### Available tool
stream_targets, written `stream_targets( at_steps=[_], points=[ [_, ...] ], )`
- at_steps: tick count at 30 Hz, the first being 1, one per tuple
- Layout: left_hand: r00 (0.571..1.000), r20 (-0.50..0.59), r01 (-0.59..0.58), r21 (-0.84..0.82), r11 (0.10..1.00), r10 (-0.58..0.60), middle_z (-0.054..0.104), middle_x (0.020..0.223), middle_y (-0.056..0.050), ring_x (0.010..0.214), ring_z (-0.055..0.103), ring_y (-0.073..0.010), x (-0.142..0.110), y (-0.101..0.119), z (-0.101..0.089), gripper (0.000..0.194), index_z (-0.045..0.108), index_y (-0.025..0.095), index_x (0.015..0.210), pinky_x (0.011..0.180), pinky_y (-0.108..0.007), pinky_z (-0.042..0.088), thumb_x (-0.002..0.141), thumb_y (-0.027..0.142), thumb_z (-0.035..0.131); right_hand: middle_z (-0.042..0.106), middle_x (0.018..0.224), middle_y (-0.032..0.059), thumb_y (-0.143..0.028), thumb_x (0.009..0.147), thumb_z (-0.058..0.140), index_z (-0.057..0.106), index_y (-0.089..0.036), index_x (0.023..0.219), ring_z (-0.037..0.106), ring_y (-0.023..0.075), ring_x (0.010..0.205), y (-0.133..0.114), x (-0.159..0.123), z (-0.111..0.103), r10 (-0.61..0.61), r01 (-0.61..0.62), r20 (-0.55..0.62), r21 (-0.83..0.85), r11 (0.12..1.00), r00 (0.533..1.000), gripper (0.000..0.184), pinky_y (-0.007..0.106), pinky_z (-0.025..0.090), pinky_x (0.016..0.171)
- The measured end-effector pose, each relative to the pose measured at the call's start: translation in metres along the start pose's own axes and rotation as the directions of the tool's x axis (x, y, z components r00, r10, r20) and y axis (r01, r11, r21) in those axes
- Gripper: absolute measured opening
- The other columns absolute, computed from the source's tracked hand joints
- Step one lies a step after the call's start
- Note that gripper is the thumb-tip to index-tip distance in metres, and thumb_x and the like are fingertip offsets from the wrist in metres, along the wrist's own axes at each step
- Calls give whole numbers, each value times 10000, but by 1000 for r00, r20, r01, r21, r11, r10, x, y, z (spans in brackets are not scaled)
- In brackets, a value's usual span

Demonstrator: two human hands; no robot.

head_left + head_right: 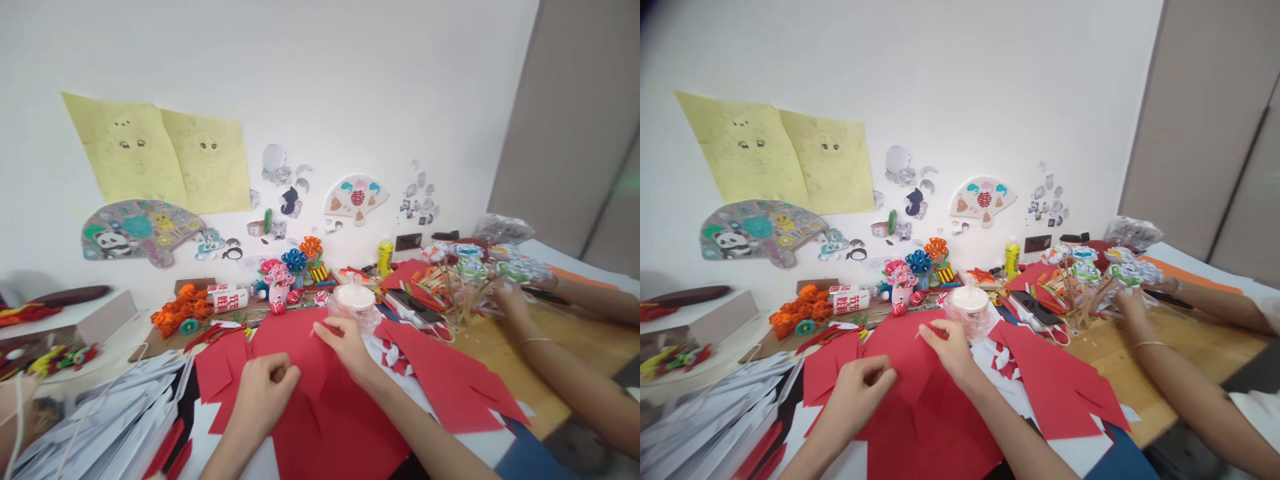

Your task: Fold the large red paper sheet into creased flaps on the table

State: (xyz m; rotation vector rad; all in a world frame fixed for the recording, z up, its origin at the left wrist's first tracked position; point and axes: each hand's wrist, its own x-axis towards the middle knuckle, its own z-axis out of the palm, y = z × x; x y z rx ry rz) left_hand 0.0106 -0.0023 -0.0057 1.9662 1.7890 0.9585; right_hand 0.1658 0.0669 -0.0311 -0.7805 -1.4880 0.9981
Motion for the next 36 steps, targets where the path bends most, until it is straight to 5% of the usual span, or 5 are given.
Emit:
stream_targets(
  at_steps=[5,11,27,32,36],
  points=[
    [993,-98,71,45,996,-66,291,457,58,480,335,-94,2,-4,-15,220,309,195,477,490,-213,240,646,284,418,650,711,48,-493,746,589,677,-137,703,554,178,677,9,6,-4,35,-28,-119,54,998,992,369,266,405,618],
    [999,-28,-22,-19,1000,21,605,631,24,579,542,-137,0,-3,-13,282,538,210,692,567,-221,354,790,434,395,565,587,-2,-475,754,592,640,-139,651,480,130,570,12,1,2,28,-26,41,-36,999,999,355,236,350,529],
    [998,13,-55,-48,997,56,636,648,-4,624,567,-158,2,-6,-13,309,595,197,683,600,-237,395,777,455,453,632,674,22,-465,658,683,660,-138,693,546,148,661,0,-1,-1,116,-122,53,105,987,992,330,258,402,635],
    [976,-214,23,-48,999,-33,618,618,5,556,521,-147,4,-11,-24,358,629,188,765,555,-238,385,746,512,477,619,643,6,-423,665,683,649,-146,684,545,131,604,-2,-7,1,159,-183,261,68,981,952,280,242,409,584],
    [981,-191,-21,-15,1000,18,600,598,11,539,489,-138,2,-8,-24,342,642,190,732,528,-228,359,745,495,487,596,587,-7,-424,690,654,630,-158,685,561,140,546,-5,-12,2,167,-221,463,63,973,870,267,258,438,568]
  ],
)
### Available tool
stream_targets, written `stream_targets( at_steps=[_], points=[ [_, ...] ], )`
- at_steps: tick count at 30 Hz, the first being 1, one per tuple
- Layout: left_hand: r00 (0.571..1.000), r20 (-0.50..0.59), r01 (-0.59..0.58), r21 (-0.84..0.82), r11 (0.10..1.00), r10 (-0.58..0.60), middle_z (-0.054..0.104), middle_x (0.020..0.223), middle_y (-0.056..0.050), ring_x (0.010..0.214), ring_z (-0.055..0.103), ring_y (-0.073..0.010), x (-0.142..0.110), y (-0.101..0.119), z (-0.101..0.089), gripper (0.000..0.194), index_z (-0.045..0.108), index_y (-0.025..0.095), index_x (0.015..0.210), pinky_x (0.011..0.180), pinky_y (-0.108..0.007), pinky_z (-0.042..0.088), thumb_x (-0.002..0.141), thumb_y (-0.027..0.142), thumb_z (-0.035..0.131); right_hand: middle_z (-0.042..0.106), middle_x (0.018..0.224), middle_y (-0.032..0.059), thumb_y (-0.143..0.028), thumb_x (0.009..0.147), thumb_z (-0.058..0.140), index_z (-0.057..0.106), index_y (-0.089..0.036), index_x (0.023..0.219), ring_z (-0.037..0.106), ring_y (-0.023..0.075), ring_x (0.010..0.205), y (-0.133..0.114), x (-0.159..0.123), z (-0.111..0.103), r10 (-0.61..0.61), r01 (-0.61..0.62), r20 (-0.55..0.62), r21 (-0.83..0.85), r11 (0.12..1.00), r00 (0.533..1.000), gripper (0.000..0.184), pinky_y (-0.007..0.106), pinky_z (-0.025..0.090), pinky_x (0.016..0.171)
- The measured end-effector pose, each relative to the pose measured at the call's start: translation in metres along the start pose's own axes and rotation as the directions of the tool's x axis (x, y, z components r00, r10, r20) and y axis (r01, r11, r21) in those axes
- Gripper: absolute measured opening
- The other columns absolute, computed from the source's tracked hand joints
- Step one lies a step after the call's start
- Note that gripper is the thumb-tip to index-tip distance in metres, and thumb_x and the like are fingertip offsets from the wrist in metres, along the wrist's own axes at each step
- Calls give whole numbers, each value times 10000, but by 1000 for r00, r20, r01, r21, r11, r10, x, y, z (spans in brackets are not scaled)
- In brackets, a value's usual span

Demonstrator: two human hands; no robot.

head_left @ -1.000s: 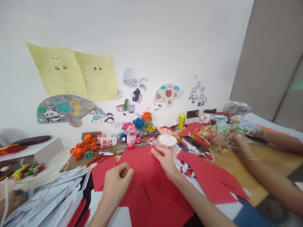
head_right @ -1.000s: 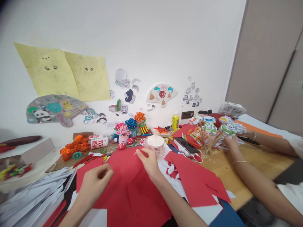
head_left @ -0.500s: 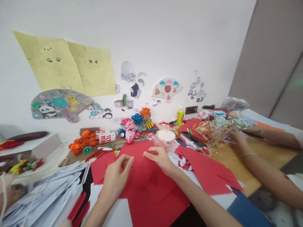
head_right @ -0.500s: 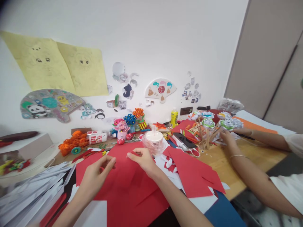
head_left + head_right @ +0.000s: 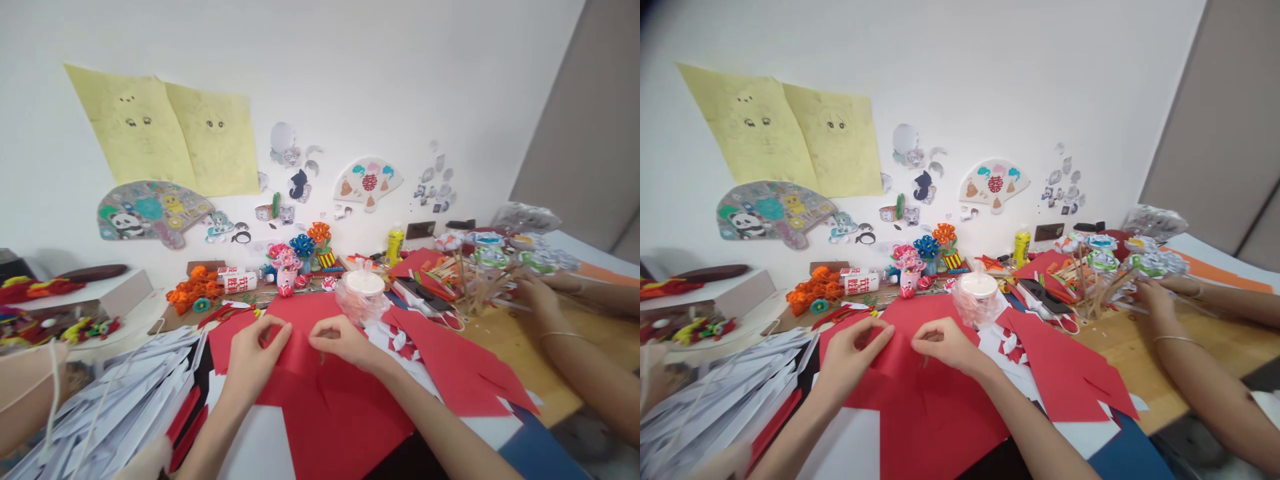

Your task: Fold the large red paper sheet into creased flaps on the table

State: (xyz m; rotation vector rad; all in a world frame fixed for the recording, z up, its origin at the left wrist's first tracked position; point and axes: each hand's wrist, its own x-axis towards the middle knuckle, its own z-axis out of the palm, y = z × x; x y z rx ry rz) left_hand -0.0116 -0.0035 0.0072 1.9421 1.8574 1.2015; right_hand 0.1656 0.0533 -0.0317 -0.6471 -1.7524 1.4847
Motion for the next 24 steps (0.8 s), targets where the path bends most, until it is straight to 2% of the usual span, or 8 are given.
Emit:
stream_targets(
  at_steps=[3,8,13,18,21,24],
  points=[
    [997,70,-46,39,998,43,557,551,18,534,463,-133,-3,4,3,329,644,188,697,525,-224,339,763,463,475,580,578,-15,-423,714,625,628,-162,720,555,139,539,-2,-2,0,-14,12,71,27,1000,997,260,261,443,575],
    [995,87,-62,49,997,57,564,572,20,544,459,-127,-5,7,3,313,638,186,698,536,-221,337,774,440,473,588,687,-3,-339,739,597,633,-154,714,519,131,651,-3,-1,-2,-120,123,38,-79,989,992,190,234,406,626],
    [991,104,-85,33,996,81,598,598,18,553,482,-128,-5,8,2,298,638,187,707,537,-217,342,779,427,475,546,630,-12,-316,733,567,605,-151,646,471,123,606,0,0,-3,-115,121,48,-156,980,992,191,226,374,571],
    [984,156,-94,40,995,87,609,592,10,556,492,-131,-7,13,3,294,650,187,684,548,-221,352,759,418,485,482,546,-34,-225,681,516,543,-159,576,412,100,532,-1,-1,-4,-90,113,136,-174,978,987,127,206,332,503],
    [989,126,-85,74,994,75,581,549,13,534,482,-128,-5,12,2,308,655,187,654,539,-223,346,741,435,495,465,518,-42,-170,643,486,519,-164,546,402,91,505,-2,-1,-4,-90,111,127,-173,979,988,103,197,326,483],
    [1000,9,-30,83,996,30,592,551,7,533,491,-135,-1,5,-4,335,661,185,667,528,-227,353,722,477,506,506,500,-39,-157,634,466,521,-172,546,458,98,481,-1,-2,-4,-53,66,104,-125,990,993,105,200,371,483]
  ],
)
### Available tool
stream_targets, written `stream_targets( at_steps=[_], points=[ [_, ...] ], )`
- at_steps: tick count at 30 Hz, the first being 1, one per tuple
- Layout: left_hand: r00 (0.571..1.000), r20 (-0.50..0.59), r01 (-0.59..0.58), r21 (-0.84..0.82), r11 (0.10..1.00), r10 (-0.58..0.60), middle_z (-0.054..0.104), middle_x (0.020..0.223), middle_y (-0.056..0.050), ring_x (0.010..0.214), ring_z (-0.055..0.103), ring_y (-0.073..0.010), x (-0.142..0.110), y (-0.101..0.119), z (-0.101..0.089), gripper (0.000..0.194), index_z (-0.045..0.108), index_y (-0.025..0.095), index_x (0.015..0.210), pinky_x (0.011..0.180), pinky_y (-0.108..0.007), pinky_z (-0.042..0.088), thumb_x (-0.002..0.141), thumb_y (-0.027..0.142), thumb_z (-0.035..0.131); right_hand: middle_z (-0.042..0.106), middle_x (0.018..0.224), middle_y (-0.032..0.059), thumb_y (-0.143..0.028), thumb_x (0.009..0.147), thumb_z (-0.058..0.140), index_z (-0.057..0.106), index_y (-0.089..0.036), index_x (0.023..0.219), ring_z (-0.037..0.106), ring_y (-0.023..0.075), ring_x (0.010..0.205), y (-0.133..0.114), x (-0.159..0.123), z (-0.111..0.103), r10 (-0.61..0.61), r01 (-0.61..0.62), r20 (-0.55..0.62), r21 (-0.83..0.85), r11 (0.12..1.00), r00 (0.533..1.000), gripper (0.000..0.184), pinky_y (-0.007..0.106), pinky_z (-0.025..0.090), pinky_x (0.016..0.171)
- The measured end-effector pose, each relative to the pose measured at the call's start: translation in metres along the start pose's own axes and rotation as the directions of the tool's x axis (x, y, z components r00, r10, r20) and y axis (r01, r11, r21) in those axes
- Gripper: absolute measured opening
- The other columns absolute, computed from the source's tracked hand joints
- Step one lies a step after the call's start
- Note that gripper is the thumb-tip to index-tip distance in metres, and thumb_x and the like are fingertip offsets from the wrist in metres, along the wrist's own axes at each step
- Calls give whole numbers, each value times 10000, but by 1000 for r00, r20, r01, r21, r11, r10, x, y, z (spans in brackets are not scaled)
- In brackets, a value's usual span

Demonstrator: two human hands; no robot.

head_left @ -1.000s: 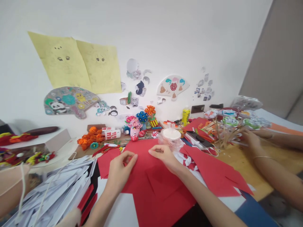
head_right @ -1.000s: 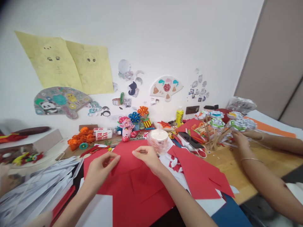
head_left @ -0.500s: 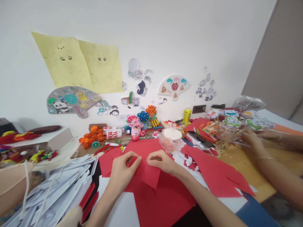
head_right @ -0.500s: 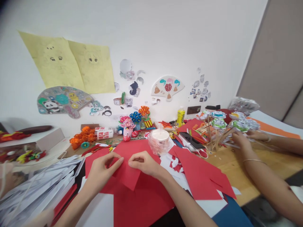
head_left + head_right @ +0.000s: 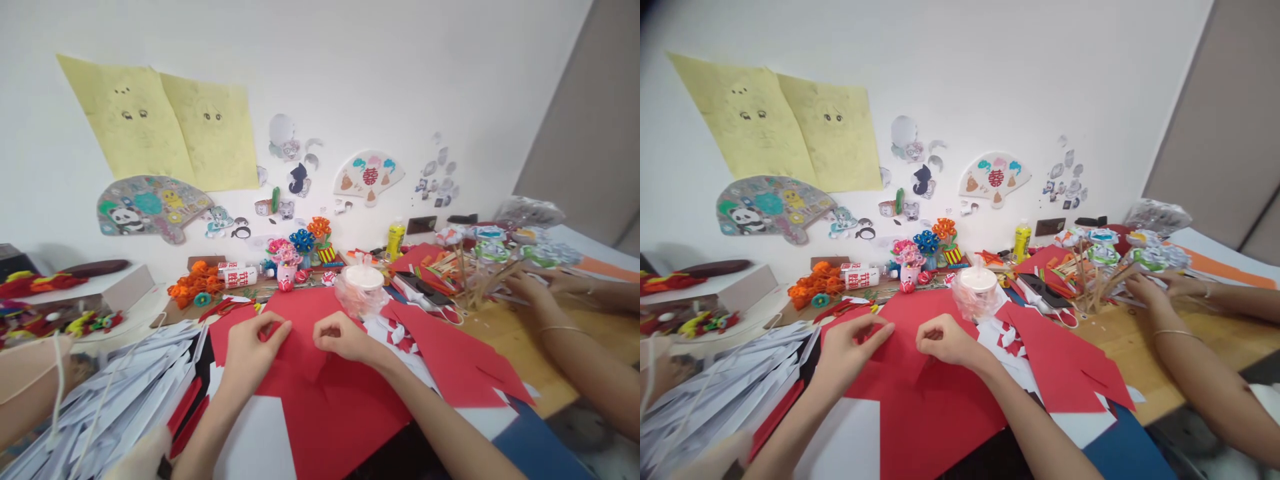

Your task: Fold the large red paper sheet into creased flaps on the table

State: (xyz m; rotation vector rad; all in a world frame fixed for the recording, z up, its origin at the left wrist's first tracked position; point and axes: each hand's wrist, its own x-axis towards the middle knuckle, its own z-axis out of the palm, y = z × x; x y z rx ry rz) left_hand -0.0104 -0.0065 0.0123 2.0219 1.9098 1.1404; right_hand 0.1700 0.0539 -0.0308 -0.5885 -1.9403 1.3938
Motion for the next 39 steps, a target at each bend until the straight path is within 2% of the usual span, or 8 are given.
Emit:
stream_targets(
  at_steps=[5,11,15,19,22,28,35,39],
  points=[
    [958,-199,179,-145,973,-206,652,629,-17,602,567,-164,8,-19,-12,378,663,171,730,544,-230,404,685,529,549,572,494,-19,-169,647,470,544,-169,531,543,113,472,6,2,-1,40,-40,-14,45,998,999,138,218,446,506],
    [957,-70,210,-507,836,-282,659,669,-26,616,589,-151,6,-14,-9,404,636,136,774,513,-201,421,666,524,598,579,551,-14,-411,768,514,535,-156,670,542,97,432,16,11,1,71,-53,-208,93,994,976,274,192,406,414],
    [966,-14,213,-529,821,-260,678,718,-45,644,603,-159,5,-14,-2,433,629,130,817,528,-207,431,669,536,603,558,555,-39,-530,734,561,528,-160,868,549,112,443,12,11,4,82,-47,-256,143,989,963,394,204,399,413],
    [988,22,150,-296,943,-151,679,751,-45,714,620,-190,6,-22,4,354,628,154,794,642,-261,462,726,493,552,535,509,-39,-513,691,634,534,-159,675,540,112,466,7,7,2,61,-34,-234,119,992,970,368,223,401,476],
    [999,-17,-29,11,1000,29,671,928,-56,874,602,-217,4,-22,9,291,612,187,945,773,-327,444,786,407,509,535,480,-38,-518,678,645,521,-164,601,513,104,442,6,6,-1,56,-34,-274,85,996,960,383,222,381,474],
    [920,41,-371,410,833,390,550,1258,-68,1139,460,-276,-2,-15,13,483,486,247,1234,922,-431,323,792,432,550,565,480,-25,-514,697,633,504,-163,586,521,104,443,9,7,-3,62,-38,-248,100,994,967,390,218,369,479],
    [878,117,-449,538,713,464,539,1283,-62,1128,473,-265,-3,-13,8,642,352,244,1347,939,-421,274,779,436,581,478,409,-62,-490,715,630,480,-169,575,425,75,380,9,7,-4,44,-29,-289,55,998,956,382,202,300,430],
    [854,139,-487,552,677,501,573,1243,-43,1141,473,-267,-3,-11,8,585,413,280,1304,969,-436,230,769,421,603,471,402,-64,-511,699,635,477,-169,574,408,70,368,10,8,-4,54,-39,-308,55,998,950,397,200,276,416]
  ],
)
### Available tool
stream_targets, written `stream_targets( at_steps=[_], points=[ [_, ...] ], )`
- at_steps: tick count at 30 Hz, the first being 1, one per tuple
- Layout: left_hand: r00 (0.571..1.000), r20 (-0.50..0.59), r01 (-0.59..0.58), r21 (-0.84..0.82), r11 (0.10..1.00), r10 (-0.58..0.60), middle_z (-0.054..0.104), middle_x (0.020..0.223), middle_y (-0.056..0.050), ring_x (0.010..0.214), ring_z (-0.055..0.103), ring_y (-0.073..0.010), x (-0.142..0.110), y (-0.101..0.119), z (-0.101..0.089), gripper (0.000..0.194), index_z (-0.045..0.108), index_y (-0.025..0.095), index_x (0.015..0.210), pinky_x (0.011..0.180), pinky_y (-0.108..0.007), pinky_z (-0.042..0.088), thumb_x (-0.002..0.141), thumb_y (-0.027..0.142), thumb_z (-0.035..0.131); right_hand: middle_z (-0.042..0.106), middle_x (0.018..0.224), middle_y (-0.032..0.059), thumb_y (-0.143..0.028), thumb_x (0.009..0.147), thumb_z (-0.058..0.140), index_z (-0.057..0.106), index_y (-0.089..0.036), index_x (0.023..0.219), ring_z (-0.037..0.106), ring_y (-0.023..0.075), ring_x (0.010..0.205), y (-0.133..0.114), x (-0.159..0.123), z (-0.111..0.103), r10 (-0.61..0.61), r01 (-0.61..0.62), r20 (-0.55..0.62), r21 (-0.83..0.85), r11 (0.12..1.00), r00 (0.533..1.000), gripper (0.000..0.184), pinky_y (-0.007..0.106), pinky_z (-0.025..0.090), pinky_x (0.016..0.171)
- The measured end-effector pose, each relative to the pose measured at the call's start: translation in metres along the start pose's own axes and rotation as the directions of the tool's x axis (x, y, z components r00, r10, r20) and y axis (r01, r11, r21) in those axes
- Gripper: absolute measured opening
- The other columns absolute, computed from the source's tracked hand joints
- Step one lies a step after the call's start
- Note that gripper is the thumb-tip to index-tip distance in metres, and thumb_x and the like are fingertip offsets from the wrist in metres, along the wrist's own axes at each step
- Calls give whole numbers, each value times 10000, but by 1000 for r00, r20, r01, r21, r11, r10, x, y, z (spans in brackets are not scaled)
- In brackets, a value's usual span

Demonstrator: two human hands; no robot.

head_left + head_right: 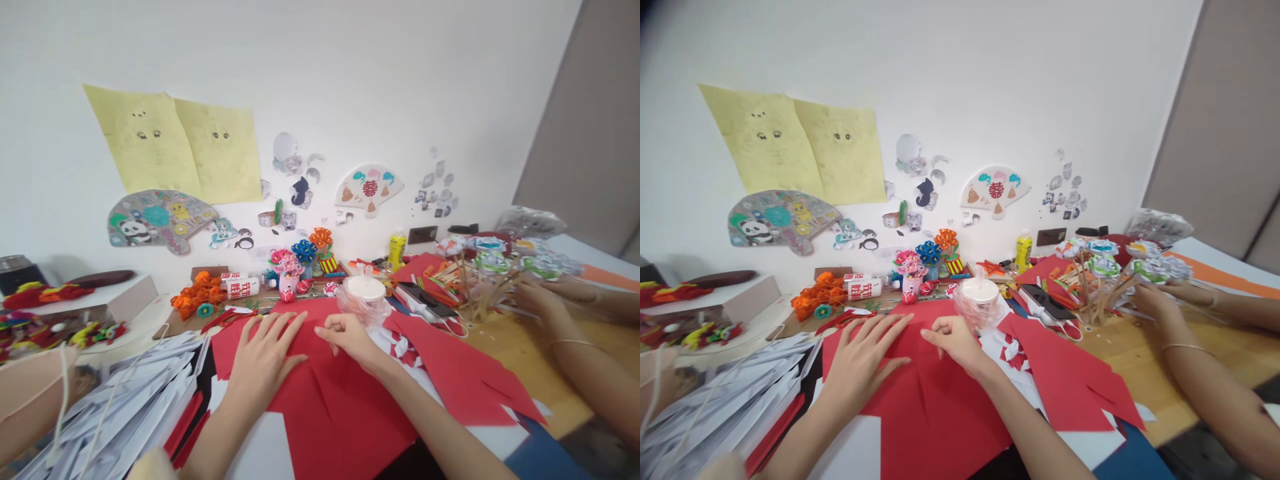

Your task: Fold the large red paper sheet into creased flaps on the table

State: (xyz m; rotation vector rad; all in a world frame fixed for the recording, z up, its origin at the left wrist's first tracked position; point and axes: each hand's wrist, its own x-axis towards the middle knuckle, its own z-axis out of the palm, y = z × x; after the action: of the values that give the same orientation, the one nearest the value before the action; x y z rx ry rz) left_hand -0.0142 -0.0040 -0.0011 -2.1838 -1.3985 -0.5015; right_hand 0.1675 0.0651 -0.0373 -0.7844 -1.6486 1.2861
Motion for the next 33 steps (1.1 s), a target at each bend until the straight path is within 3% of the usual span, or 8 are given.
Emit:
stream_targets(
  at_steps=[12,19,21,23,25,27,30,33],
  points=[
    [1000,-2,16,-53,998,-16,619,1171,-77,1080,528,-259,0,1,4,391,545,202,1149,979,-437,236,823,417,515,477,407,-58,-529,670,652,461,-172,542,415,70,367,2,2,-2,-4,3,-33,-32,999,999,424,199,260,410],
    [979,128,187,-276,943,-157,697,800,-42,830,586,-226,1,-1,4,337,652,222,836,866,-420,312,898,329,338,399,374,-72,-597,699,589,451,-174,529,353,64,349,4,3,-3,-34,34,-11,7,999,999,476,208,219,402],
    [926,206,376,-447,812,-315,669,683,-43,724,593,-219,3,-2,4,438,627,186,668,743,-353,380,884,421,327,407,394,-67,-600,703,584,444,-174,528,363,68,365,4,3,-4,-31,31,-4,61,998,1000,482,210,243,413],
    [830,354,551,-644,531,-431,636,597,-39,627,592,-211,5,-3,3,507,606,161,613,602,-294,402,833,544,356,435,442,-54,-582,700,601,459,-166,530,393,73,407,3,2,-4,-23,24,-11,88,996,1000,471,211,275,436],
    [750,511,624,-758,193,-420,647,607,-32,604,599,-203,6,-2,-1,504,632,146,683,549,-266,416,754,612,454,470,498,-39,-558,703,614,504,-154,555,426,83,461,1,2,-4,-14,17,-31,87,996,999,444,214,307,468],
    [691,622,651,-757,-57,-369,673,655,-36,612,613,-198,6,0,-7,486,652,143,797,556,-262,442,683,607,562,514,552,-24,-536,708,620,567,-145,614,459,97,519,-1,1,-4,-16,20,-51,76,997,999,406,220,336,508],
    [612,734,685,-678,-266,-296,677,651,-51,577,616,-182,4,4,-14,468,653,134,801,536,-255,454,653,577,624,596,683,3,-495,695,652,635,-149,715,522,132,653,-4,1,-3,-47,54,-71,97,994,996,347,238,389,613],
    [615,771,692,-627,-358,-163,660,611,-45,562,613,-159,2,3,-16,397,635,126,690,541,-236,460,635,516,681,638,782,24,-459,674,684,663,-157,754,553,158,748,-4,1,-3,-53,68,-88,183,981,995,312,264,415,702]
  ],
)
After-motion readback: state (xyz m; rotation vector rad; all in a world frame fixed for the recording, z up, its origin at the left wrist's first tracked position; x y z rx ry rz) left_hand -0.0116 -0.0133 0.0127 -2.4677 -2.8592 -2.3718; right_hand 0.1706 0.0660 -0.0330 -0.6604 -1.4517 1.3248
